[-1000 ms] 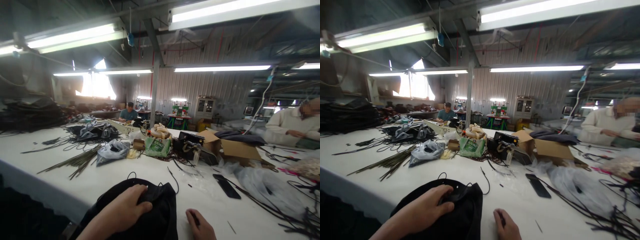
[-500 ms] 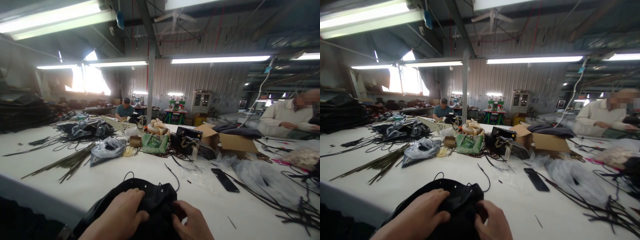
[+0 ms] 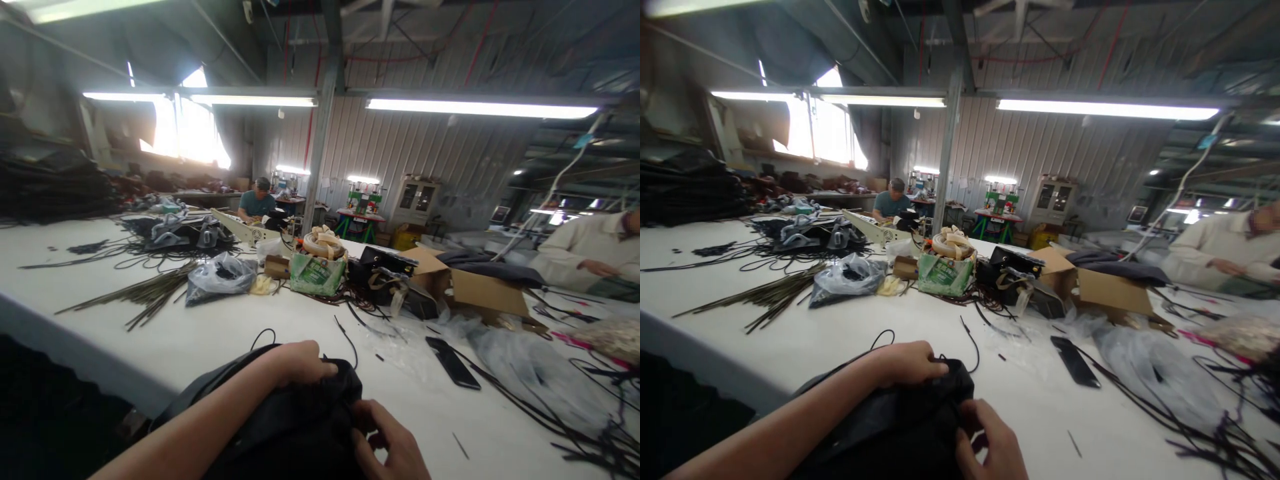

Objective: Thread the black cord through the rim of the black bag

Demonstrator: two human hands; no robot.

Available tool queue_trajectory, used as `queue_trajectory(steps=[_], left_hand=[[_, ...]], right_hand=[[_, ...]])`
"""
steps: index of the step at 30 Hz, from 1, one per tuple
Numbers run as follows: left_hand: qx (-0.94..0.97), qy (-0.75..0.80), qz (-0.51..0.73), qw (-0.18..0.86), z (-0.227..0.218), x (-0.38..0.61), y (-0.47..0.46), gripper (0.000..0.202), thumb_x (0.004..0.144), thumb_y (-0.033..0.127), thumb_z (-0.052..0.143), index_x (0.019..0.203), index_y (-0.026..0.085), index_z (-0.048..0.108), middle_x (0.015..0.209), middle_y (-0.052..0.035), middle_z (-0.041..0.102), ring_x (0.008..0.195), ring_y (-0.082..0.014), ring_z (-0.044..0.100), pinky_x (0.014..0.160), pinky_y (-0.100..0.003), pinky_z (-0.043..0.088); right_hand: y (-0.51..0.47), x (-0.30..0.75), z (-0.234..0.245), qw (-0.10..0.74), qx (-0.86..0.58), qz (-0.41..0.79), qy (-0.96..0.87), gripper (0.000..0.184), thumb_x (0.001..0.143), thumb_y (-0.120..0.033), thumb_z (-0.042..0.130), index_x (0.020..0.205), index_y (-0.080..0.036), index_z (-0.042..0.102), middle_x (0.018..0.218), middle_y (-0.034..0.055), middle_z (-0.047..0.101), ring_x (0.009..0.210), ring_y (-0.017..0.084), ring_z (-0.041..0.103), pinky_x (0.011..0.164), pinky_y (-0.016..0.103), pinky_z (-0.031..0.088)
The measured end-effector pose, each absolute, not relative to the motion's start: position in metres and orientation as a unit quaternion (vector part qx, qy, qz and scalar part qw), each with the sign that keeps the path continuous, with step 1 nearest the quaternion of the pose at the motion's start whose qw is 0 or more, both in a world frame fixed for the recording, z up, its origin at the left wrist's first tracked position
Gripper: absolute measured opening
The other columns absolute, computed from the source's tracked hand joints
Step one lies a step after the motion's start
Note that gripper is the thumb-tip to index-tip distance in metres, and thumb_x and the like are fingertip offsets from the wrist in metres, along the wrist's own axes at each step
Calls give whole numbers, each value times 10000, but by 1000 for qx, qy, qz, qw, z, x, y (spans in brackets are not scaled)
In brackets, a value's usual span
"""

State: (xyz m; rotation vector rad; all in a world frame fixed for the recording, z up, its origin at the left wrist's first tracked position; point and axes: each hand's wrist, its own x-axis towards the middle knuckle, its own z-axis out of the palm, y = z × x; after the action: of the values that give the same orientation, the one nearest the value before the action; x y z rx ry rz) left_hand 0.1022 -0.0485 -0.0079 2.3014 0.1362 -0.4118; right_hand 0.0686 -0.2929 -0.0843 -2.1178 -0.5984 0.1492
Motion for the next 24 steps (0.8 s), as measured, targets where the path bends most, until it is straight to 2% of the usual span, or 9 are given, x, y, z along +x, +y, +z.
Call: queue_trajectory(steps=[4, 7, 9, 11, 14, 16, 18, 20, 24], left_hand=[[848, 84, -138, 505, -28, 110, -58, 199, 813, 289, 756, 652, 198, 683, 747, -77, 754, 603, -203, 574, 608, -341, 410], [801, 83, -138, 577, -21, 108, -61, 171, 779, 193, 685, 614, 189, 640, 812, -95, 794, 604, -179, 591, 584, -315, 414], [778, 73, -132, 610, -10, 105, -61, 130, 773, 206, 665, 645, 183, 666, 818, -96, 801, 628, -188, 623, 581, -310, 417], [768, 57, -102, 630, 1, 99, -61, 129, 786, 238, 652, 685, 177, 705, 783, -79, 783, 658, -188, 628, 607, -308, 409], [766, 28, -38, 642, 12, 92, -62, 170, 791, 275, 651, 666, 174, 708, 708, -44, 725, 661, -166, 571, 648, -312, 379], [764, 24, -10, 645, 14, 87, -59, 194, 777, 305, 665, 634, 174, 681, 664, -35, 687, 643, -161, 535, 656, -320, 366], [756, 31, 4, 653, 14, 83, -52, 234, 787, 372, 678, 671, 169, 689, 661, -37, 683, 641, -166, 536, 666, -324, 372], [747, 37, 7, 663, 13, 76, -39, 327, 819, 477, 688, 766, 157, 729, 713, -52, 723, 661, -175, 562, 691, -327, 393], [746, 46, -14, 664, 15, 52, -8, 514, 839, 651, 731, 899, 142, 767, 864, -95, 799, 744, -196, 597, 747, -334, 412]], right_hand=[[-300, 81, -78, 431, -871, 61, -229, 450, 992, -657, 657, 1160, -262, 790, 1114, 67, 835, 949, 262, 779, 821, 340, 628], [-296, 104, -57, 427, -881, -34, -203, 461, 1002, -667, 637, 1141, -259, 800, 1117, 91, 832, 994, 287, 775, 855, 381, 629], [-285, 124, -37, 423, -874, -81, -224, 409, 1017, -570, 608, 1195, -249, 789, 1186, 110, 816, 1030, 294, 768, 873, 410, 631], [-270, 144, -16, 418, -854, -67, -301, 393, 976, -386, 601, 1305, -251, 767, 1353, 113, 773, 1192, 298, 738, 975, 436, 624], [-243, 167, 12, 414, -803, 40, -427, 637, 825, -182, 608, 1448, -262, 714, 1496, 84, 718, 1378, 276, 662, 1191, 458, 533], [-229, 175, 24, 409, -772, 129, -469, 658, 817, -158, 621, 1463, -248, 710, 1394, 77, 778, 1276, 256, 720, 1146, 425, 559], [-223, 180, 33, 391, -763, 187, -480, 529, 880, -200, 646, 1398, -221, 753, 1162, 64, 844, 1052, 231, 777, 955, 359, 613], [-225, 186, 37, 365, -777, 192, -475, 386, 939, -279, 677, 1295, -195, 801, 964, 51, 845, 896, 217, 773, 828, 322, 601], [-245, 206, 38, 339, -809, 139, -461, 296, 980, -382, 700, 1152, -186, 839, 907, 57, 843, 840, 220, 773, 846, 334, 600]])
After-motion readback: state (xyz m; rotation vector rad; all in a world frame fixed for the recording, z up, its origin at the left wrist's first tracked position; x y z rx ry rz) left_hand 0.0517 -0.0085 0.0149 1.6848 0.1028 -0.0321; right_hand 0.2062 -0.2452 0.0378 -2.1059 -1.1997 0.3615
